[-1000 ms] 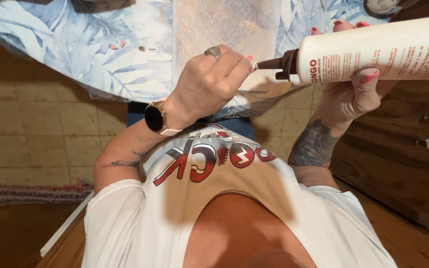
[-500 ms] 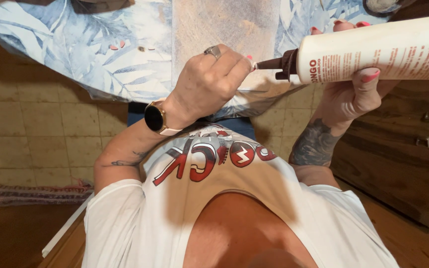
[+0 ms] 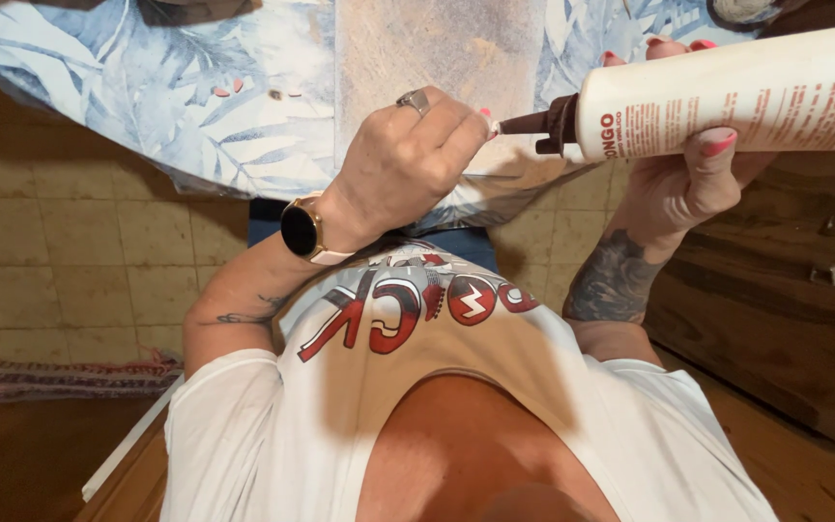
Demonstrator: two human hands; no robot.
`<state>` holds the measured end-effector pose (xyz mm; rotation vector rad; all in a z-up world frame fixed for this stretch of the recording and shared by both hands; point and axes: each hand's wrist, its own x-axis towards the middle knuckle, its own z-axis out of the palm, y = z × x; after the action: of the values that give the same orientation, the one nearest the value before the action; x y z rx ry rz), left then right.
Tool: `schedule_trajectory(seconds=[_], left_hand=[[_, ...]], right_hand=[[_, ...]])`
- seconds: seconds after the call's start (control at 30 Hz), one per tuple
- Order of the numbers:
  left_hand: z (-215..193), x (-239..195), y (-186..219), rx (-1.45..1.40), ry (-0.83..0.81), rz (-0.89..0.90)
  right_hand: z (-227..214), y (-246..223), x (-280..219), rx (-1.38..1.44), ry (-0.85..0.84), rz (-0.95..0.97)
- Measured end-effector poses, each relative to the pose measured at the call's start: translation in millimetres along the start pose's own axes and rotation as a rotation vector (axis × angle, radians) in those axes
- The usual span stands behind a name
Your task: Decorating a cylindrical container by gluing small flower cutouts onto its surface
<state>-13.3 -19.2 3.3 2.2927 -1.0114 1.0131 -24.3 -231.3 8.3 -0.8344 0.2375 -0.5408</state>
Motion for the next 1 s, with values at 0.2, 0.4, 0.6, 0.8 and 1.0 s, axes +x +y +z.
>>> schedule_trajectory(seconds=[0.2,0.4,0.6,0.8,1.0], left_hand=[[-1.0,-0.3,-0.4,0.007,0.010,-0.004],[-4.2,-0.3,0.2,-0.002,0.010,-0.008],[-10.2,-1.8,-0.8,-0.382,0.031,-0.099],[-21.0,-9.9,9.4,-1.377,-0.056,-0.887],[-20.2,-17.5,3.4,-1.525,-0.055,-0.909]], right_hand=[[-13.4,1.9,1.4,-0.195,-0.647,-0.196],[-15.3,0.0,0.1,-0.190,-0.600,-0.160],[-13.9,-15.6,20.4,-0.583,-0.240,-0.170],[-0.2,-5.9,85.1,-2.034,-1.022,-0.804],[3.7,18.9,86.4,-2.092,-0.946,-0.745]])
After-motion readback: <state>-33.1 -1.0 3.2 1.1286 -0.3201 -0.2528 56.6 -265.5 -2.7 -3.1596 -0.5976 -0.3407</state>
